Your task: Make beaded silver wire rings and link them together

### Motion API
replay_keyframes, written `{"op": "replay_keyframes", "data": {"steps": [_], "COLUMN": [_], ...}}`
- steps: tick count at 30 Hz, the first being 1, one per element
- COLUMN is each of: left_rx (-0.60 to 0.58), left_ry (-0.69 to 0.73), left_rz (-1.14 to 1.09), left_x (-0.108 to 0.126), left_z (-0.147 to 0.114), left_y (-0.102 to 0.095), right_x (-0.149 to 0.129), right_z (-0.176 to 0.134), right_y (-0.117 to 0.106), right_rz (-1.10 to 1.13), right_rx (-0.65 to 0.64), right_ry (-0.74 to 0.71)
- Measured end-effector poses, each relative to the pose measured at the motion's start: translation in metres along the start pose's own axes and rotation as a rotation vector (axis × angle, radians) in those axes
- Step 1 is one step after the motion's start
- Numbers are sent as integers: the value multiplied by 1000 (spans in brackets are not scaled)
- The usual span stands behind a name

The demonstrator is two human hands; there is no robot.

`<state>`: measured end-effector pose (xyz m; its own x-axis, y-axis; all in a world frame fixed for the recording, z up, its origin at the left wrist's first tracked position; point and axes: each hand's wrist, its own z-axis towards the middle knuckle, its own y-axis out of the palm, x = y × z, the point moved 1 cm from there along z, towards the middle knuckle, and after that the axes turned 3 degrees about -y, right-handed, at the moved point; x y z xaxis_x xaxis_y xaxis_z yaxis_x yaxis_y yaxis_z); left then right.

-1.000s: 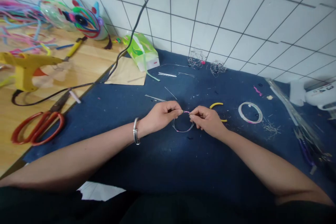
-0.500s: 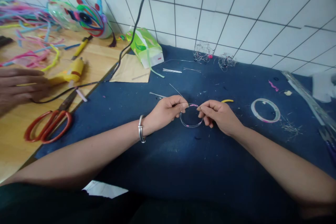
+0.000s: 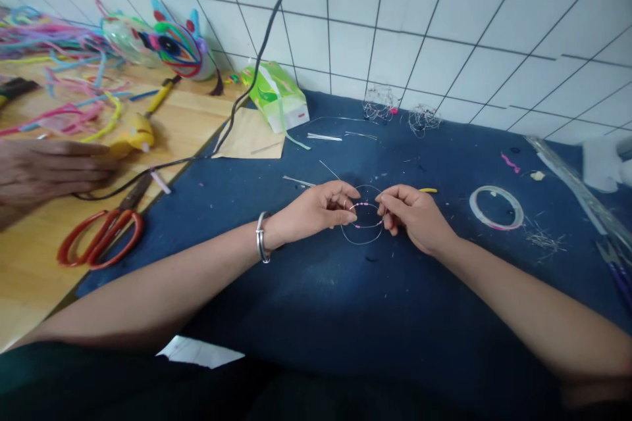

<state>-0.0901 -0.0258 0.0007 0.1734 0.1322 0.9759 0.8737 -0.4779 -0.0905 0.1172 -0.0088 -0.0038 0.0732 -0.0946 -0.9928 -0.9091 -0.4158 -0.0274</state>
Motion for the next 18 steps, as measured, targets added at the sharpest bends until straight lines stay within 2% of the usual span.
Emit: {"op": "replay_keyframes", "data": {"steps": [8,13,18], "left_rx": [16,-39,-55], "left_ry": [-74,20,121], "left_rz": [227,625,956], "left_x": [2,17,28], "left_z": [-3,-13,-17], "left_y": [-17,-31,-36], "right_x": [4,5,2], "right_z": [0,1,0], "right_y": [-2,-2,-3], "right_rz": [18,41,-19], "right_rx": [150,125,104], "right_ry": [-124,-114,-98]}}
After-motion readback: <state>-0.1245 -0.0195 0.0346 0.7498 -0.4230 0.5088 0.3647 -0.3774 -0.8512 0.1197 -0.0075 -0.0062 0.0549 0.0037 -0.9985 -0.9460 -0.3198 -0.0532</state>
